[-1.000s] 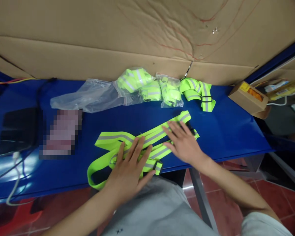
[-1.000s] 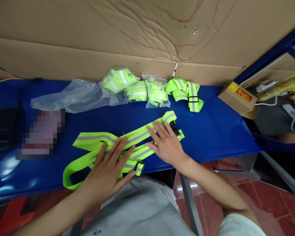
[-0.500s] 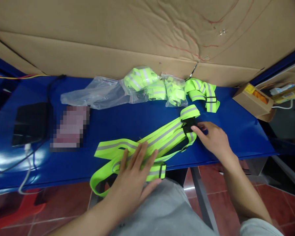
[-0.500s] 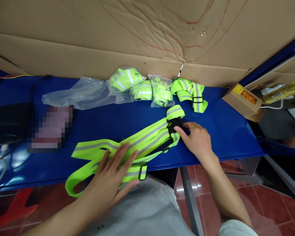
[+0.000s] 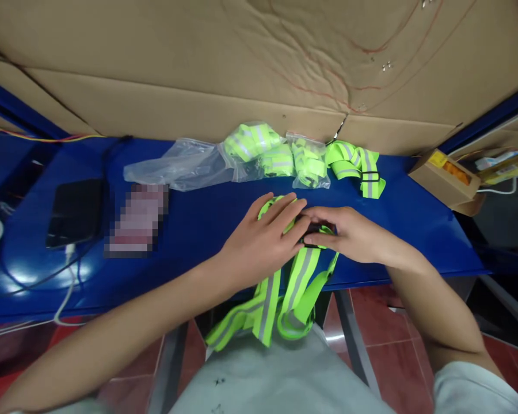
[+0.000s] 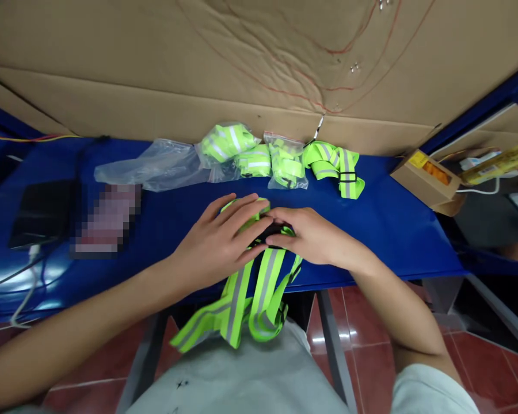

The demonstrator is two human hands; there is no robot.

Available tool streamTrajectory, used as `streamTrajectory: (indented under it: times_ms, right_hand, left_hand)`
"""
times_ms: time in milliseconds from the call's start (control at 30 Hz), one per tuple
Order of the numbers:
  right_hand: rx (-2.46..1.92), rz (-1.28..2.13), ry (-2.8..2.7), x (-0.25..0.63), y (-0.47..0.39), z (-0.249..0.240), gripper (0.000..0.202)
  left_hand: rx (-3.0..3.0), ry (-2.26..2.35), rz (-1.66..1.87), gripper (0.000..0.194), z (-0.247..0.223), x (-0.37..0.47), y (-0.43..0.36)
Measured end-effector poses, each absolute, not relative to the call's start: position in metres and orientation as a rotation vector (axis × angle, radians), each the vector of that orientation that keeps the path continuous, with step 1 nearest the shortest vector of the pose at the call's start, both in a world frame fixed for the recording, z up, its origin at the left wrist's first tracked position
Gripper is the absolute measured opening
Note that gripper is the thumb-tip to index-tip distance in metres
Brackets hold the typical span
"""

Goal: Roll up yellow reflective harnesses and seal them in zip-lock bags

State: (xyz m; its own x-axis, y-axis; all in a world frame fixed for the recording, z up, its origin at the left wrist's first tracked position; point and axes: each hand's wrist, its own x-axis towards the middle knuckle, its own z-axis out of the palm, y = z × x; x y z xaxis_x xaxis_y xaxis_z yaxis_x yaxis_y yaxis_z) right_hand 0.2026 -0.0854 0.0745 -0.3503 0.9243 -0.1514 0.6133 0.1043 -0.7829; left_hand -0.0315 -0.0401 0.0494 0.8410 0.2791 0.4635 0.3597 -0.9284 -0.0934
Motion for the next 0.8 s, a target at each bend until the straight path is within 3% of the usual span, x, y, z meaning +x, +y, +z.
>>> streamTrajectory:
  times_ms: [133,267,400,533,633,733,800]
  right_hand:
    - [-1.475,1.292,-1.83,0.199,-0.078,0.074,0.055]
    - [-1.538,1.215,-1.844,0.2,-0.07,0.059,0.054]
    - [-1.64,0.86,-2.163,0.188,-0.072,0.051,0.047]
    - [-1.779,0.337,-2.545,0.166,-0.082,0.042,0.077]
    - [-1.866,0.083,-2.624,0.155,-0.083,0.029,0.076]
    - [-1.775,0.07,-2.663,0.162,-0.08,0.02,0.073]
    - [-1.749,0.146,-2.608,0.177,-0.079,0.017,0.07]
  left_hand:
    - [-2.838,-0.507,-0.752,0.025,0.046,-0.03,-0.033]
    - [-2.826,-0.563,-0.563,0.022,0.039,-0.028,-0.03]
    - [-2.894,-0.475,-0.366,0.018,0.028,-0.023,-0.012]
    - [-2.952,-0.561,-0.313,0.021,0.017,-0.023,0.006]
    - [-2.978,-0.619,-0.268,0.022,0.009,-0.029,0.013]
    - [-3.041,-0.657,-0.166,0.034,0.003,-0.04,0.015]
    - [-3.095,-0.699,-0.09,0.057,0.002,-0.05,0.016]
